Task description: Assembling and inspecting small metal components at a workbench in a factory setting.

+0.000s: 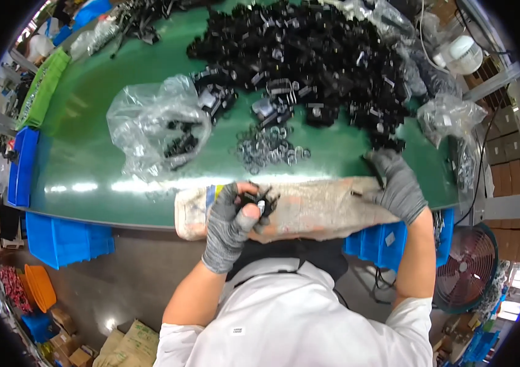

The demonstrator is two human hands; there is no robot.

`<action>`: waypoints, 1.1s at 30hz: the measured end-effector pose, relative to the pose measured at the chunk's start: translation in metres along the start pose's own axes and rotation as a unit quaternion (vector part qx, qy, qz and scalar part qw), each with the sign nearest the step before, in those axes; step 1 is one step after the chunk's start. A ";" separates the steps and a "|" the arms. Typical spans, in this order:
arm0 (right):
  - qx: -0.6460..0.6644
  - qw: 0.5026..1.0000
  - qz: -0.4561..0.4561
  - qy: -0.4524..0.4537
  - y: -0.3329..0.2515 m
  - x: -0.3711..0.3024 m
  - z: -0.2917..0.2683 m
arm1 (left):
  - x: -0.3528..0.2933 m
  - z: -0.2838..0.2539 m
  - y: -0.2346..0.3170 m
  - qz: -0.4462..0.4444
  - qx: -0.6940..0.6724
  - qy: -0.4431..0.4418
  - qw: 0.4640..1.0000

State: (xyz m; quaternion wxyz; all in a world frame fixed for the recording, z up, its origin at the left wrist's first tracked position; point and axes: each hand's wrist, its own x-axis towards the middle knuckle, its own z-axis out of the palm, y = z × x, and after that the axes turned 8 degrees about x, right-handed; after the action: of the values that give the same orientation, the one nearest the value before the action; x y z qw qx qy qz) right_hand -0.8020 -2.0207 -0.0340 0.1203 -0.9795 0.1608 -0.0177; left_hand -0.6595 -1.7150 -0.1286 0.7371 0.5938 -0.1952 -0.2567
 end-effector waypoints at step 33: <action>0.776 0.593 -0.125 0.175 -0.080 0.052 0.078 | 0.001 0.002 -0.028 -0.018 -0.036 0.035 0.999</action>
State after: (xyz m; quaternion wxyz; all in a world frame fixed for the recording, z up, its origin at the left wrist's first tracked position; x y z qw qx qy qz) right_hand -0.7226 -1.9459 -0.0907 0.8008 -0.5047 -0.0196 -0.3219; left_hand -0.6638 -1.7219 -0.1557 0.7598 0.5786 -0.1493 -0.2563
